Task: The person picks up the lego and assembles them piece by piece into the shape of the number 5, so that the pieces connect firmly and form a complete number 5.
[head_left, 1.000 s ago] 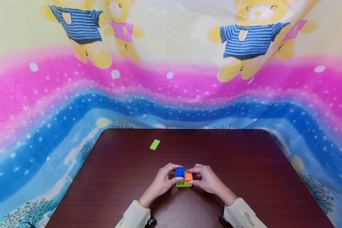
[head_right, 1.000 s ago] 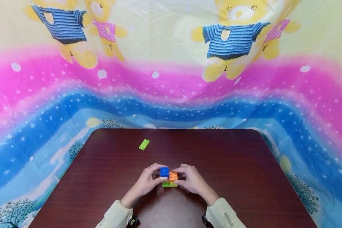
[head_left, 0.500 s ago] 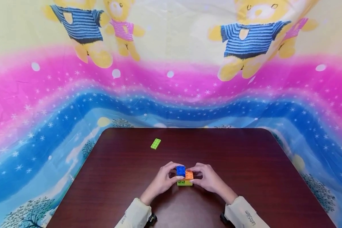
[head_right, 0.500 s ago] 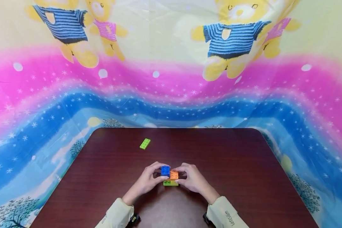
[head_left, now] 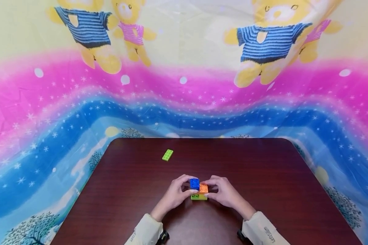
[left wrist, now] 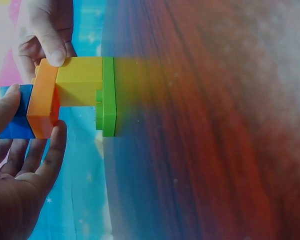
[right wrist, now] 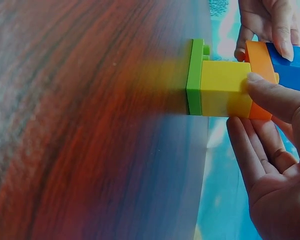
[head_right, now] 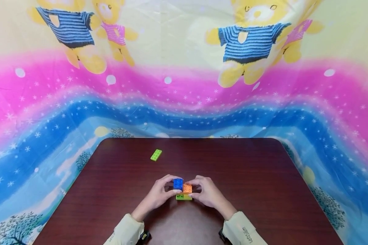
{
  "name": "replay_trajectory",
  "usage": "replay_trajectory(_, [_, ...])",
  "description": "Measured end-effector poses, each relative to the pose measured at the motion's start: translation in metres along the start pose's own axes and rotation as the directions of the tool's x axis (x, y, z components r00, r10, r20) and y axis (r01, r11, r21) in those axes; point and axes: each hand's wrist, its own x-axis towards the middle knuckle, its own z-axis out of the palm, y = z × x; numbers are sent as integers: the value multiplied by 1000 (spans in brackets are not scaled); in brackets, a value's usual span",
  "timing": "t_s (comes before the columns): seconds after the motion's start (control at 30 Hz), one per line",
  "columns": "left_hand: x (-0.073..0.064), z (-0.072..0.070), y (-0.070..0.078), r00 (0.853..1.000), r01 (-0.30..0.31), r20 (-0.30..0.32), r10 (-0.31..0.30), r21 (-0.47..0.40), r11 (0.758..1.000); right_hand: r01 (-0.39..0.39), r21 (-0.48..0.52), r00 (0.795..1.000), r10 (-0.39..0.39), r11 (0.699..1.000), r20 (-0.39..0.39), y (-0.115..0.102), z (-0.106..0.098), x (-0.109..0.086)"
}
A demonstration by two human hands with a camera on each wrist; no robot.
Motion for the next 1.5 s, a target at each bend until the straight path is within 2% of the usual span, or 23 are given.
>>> replay_trajectory(0.9, [0,-1,2,1000,16,16,-16,-18,1000,-29,1,1000,29,1000,-7,-1,-1,-2])
replay_trajectory(1.1, [0,-2,3,999,25,37,-24,-24,999,-31,7,1000,31,1000,2,-2,-1,-2])
replay_trajectory(1.37, [5,-11,6,997,-2,77,-2,43,999,-20,2,1000,20,1000,-9,-1,0,-2])
replay_trajectory(1.5, [8,-25,5,991,4,136,-3,-7,1000,-19,2,1000,19,1000,-10,0,0,-2])
